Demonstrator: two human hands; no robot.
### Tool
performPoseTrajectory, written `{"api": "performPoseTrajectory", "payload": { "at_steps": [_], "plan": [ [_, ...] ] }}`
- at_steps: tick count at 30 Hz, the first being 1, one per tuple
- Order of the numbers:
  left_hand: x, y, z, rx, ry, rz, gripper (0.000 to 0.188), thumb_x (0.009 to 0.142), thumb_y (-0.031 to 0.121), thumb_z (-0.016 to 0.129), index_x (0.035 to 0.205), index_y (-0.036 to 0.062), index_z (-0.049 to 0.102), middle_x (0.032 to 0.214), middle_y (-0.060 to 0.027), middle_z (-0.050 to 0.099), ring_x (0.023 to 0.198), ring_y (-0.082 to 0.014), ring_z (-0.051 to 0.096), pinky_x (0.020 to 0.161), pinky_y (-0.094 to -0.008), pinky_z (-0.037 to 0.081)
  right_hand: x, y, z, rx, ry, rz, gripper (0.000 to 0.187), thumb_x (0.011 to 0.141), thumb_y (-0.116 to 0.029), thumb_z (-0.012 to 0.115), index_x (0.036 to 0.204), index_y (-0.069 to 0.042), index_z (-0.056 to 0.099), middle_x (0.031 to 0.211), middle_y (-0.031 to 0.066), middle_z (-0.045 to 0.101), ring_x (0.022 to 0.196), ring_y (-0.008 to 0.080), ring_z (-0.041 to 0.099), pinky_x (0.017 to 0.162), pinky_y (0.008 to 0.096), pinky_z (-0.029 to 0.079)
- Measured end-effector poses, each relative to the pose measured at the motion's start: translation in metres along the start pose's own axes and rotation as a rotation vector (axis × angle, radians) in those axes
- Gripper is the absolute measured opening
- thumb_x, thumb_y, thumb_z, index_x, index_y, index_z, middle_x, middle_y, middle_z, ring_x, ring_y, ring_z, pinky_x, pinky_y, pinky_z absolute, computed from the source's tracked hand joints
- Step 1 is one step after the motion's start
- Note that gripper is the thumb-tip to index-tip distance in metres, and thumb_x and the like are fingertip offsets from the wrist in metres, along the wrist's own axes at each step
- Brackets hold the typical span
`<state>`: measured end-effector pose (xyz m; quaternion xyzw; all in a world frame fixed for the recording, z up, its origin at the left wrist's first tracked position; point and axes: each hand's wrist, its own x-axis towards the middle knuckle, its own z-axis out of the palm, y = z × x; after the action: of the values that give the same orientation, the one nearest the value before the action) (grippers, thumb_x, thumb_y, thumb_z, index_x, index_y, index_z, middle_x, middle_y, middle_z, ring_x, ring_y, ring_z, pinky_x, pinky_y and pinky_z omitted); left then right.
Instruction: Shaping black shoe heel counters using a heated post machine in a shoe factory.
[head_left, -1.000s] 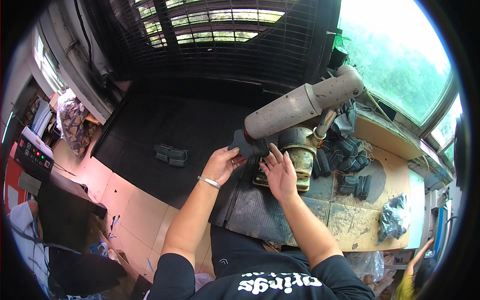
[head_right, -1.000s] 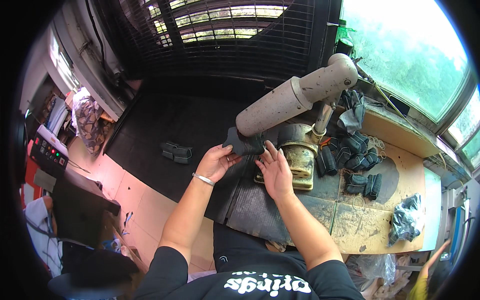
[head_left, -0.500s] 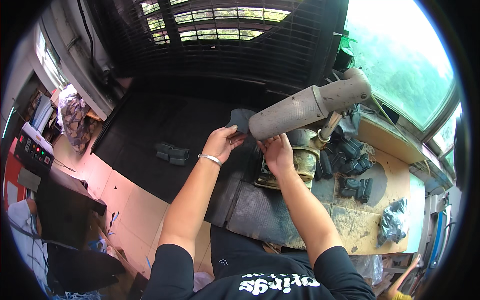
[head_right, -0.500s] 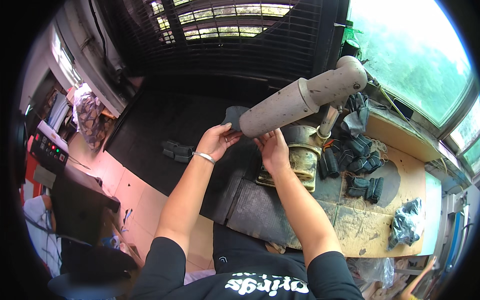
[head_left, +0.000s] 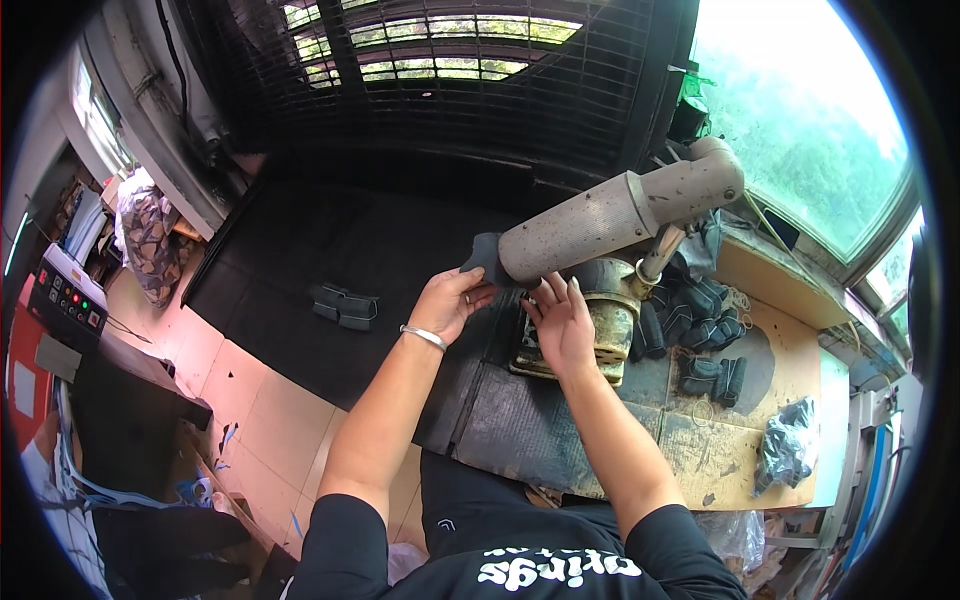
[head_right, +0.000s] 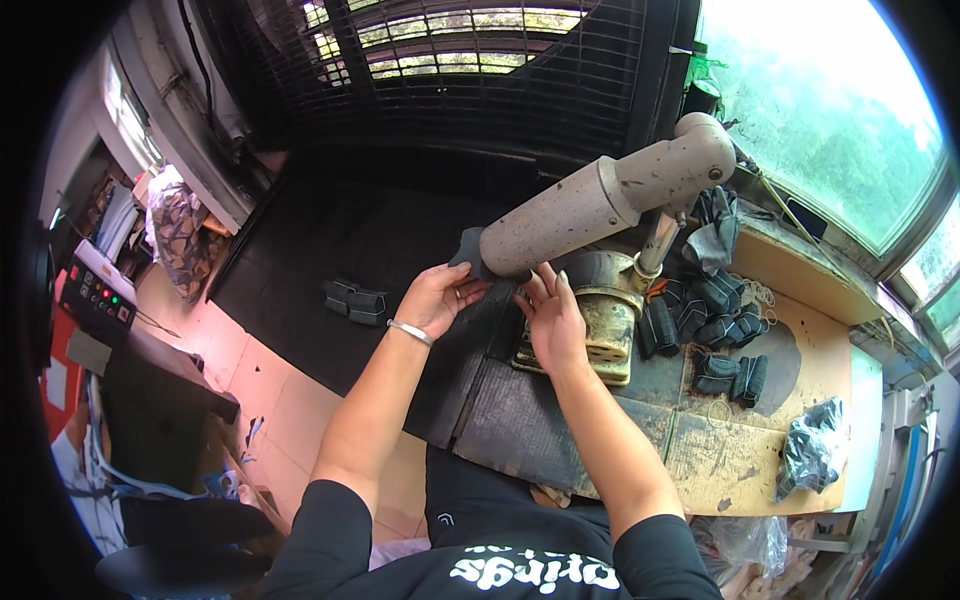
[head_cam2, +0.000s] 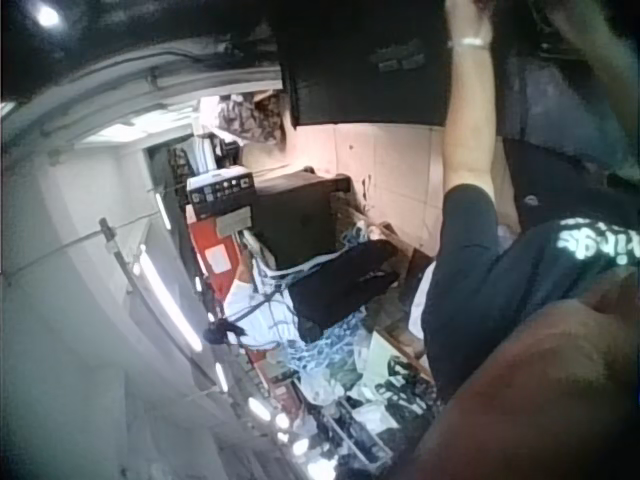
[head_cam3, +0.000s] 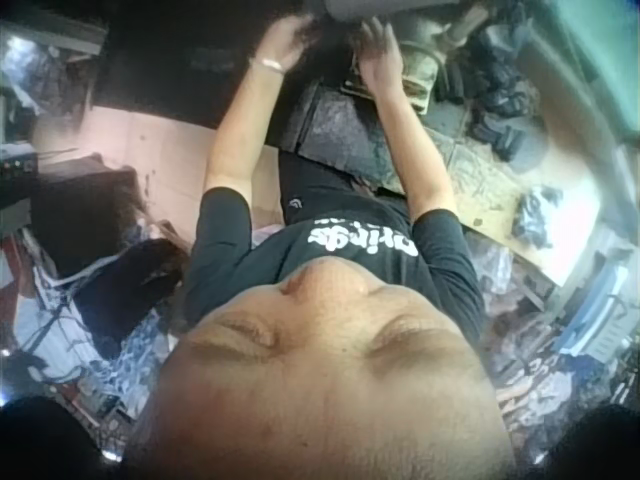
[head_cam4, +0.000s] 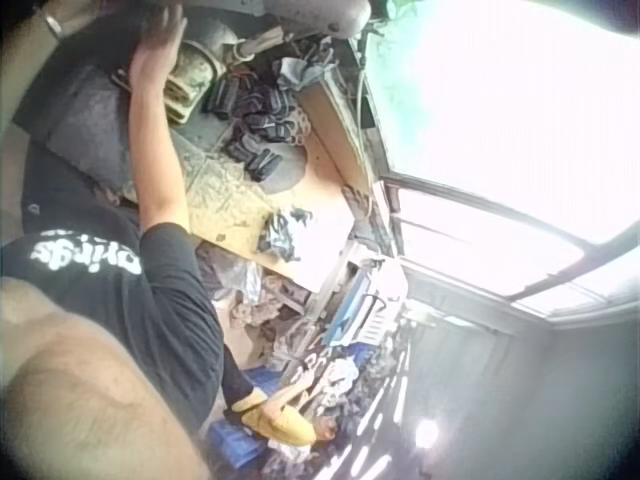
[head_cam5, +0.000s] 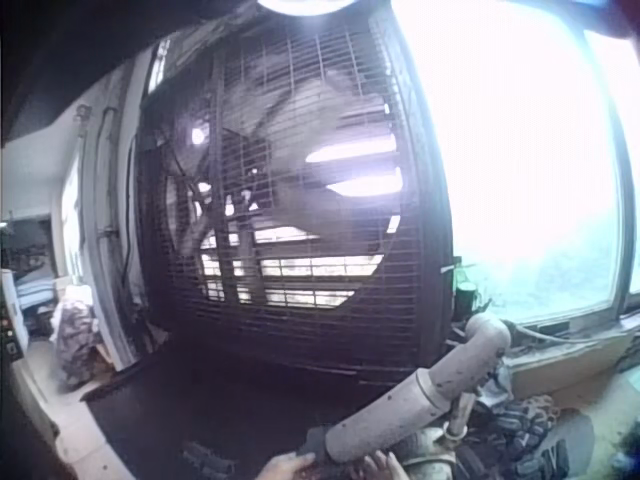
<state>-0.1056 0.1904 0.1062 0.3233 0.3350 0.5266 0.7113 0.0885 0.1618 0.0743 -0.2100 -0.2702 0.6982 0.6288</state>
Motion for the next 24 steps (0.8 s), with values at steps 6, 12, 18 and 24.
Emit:
{"api": "performPoseTrajectory", "payload": {
  "at_steps": [6,12,18,24],
  "plan": [
    [-0.009,-0.006,-0.001,0.003,-0.053,-0.019,0.015,0.091,0.014,0.062,0.1,0.0015,0.063,0.102,-0.0118,0.067,0.097,-0.0233,0.064,0.093,-0.0381,0.047,-0.016,0.0,-0.001,-0.018,-0.003,-0.004,0.062,0.101,-0.045,0.038,0.147,-0.003,0.033,0.139,0.0091,0.048,0.125,0.02,0.043,0.109,0.0411,0.028],
    [-0.019,-0.01,0.002,0.07,-0.055,-0.012,0.021,0.091,0.015,0.062,0.106,0.0012,0.064,0.104,-0.0091,0.068,0.097,-0.0194,0.063,0.093,-0.0359,0.047,-0.031,0.003,-0.004,-0.063,-0.008,-0.039,0.062,0.099,-0.035,0.048,0.147,-0.001,0.032,0.135,0.0071,0.05,0.12,0.0177,0.047,0.107,0.0394,0.031],
    [-0.029,-0.024,0.005,0.205,-0.027,0.105,0.028,0.091,0.016,0.064,0.113,-0.0018,0.064,0.102,-0.0072,0.069,0.093,-0.0149,0.063,0.09,-0.0319,0.048,-0.04,0.006,0.012,-0.199,0.086,-0.053,0.069,0.091,-0.017,0.065,0.146,0.005,0.029,0.128,0.009,0.051,0.112,0.0128,0.051,0.098,0.0284,0.041],
    [-0.026,-0.038,-0.005,0.687,0.188,0.289,0.04,0.089,0.011,0.064,0.125,-0.0055,0.059,0.1,-0.0097,0.07,0.076,-0.0088,0.063,0.072,-0.0223,0.049,-0.015,0.034,0.004,-0.361,0.105,-0.038,0.073,0.087,-0.009,0.067,0.147,0.005,0.027,0.139,0.0174,0.047,0.123,0.019,0.048,0.103,0.031,0.039]
  ]
}}
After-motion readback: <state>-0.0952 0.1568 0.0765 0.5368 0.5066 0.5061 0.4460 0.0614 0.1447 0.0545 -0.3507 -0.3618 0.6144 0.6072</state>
